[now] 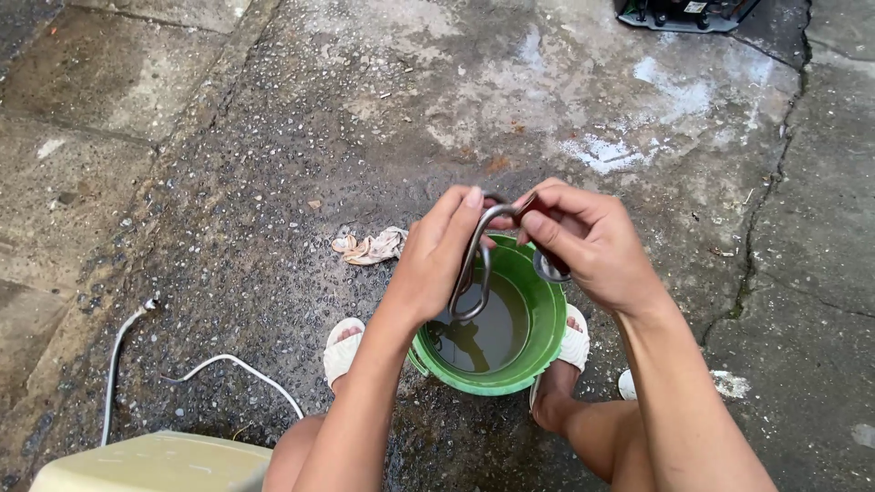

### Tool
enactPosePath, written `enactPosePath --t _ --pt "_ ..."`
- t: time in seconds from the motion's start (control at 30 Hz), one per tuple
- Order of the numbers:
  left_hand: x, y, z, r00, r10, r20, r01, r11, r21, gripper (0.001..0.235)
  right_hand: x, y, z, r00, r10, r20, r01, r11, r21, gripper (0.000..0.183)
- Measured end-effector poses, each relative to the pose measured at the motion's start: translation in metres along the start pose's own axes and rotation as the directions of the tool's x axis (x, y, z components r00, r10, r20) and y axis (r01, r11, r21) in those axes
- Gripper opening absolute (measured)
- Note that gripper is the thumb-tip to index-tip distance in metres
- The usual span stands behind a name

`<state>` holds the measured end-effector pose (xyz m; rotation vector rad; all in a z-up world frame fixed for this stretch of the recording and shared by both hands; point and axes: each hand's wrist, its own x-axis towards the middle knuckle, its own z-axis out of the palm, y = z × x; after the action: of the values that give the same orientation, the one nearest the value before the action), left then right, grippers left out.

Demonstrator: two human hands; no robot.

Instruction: The person scrubs a metal immersion heater element with a red abrasive block while rinsing it in a green bucket of water. They repeatedly dip the element into the water and scrub the coiled metal tubes and the circular base to remove residue.

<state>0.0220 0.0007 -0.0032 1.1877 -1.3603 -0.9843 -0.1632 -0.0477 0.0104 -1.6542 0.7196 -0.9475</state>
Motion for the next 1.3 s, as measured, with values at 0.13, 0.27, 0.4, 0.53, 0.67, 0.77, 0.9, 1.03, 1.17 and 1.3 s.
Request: enactPosePath --t 0.13,0.27,0.4,0.53,0.67,0.77,0.9,1.03,1.17,1.3 --pt "-0.009 0.003 0.000 0.999 -0.032 0.022 0.032 0.999 -0.027 0.057 0.001 0.014 -0.002 0.962 0.008 -0.275 0.018 0.996 0.092 0.016" --pt "-0.010 0.003 0.003 1.000 -0.004 -0.002 0.004 0.999 -0.047 0.059 0.003 0.021 -0.002 0.918 0.042 -0.394 0.014 0.990 0.140 0.020" --pt "-0.004 -0.004 0.000 0.986 -0.167 -0.009 0.164 0.979 -0.124 0.058 0.000 0.023 -0.014 0.907 0.207 -0.367 -0.093 0.948 0.304 0.017" --pt "-0.005 -0.006 -0.009 0.945 -0.322 0.062 0.326 0.898 -0.297 0.054 0.001 0.013 -0.035 0.902 0.350 -0.254 -0.229 0.884 0.407 0.018" --pt "-0.008 -0.003 -0.018 0.873 -0.468 0.138 0.472 0.738 -0.483 0.045 0.001 0.001 -0.051 0.849 0.392 -0.355 -0.286 0.905 0.315 0.021" --pt "-0.011 -0.015 -0.007 0.845 -0.512 0.158 0.494 0.632 -0.596 0.053 0.000 0.001 -0.045 0.826 0.434 -0.360 -0.389 0.901 0.192 0.032" --pt "-0.003 -0.038 0.008 0.867 -0.465 0.180 0.459 0.602 -0.653 0.042 0.000 0.052 -0.044 0.927 0.323 -0.192 -0.265 0.924 0.275 0.028" --pt "-0.003 -0.041 0.019 0.908 -0.340 0.245 0.400 0.533 -0.745 0.034 0.000 0.032 -0.013 0.973 0.157 -0.169 -0.132 0.979 0.153 0.021" --pt "-0.001 -0.037 0.017 0.919 -0.301 0.254 0.387 0.575 -0.721 0.033 -0.001 0.032 -0.018 0.985 0.157 -0.072 -0.145 0.978 0.152 0.016" --pt "0.002 -0.037 0.021 0.941 -0.263 0.213 0.337 0.656 -0.676 0.047 0.000 0.031 -0.022 0.991 0.109 -0.078 -0.099 0.987 0.126 0.014"
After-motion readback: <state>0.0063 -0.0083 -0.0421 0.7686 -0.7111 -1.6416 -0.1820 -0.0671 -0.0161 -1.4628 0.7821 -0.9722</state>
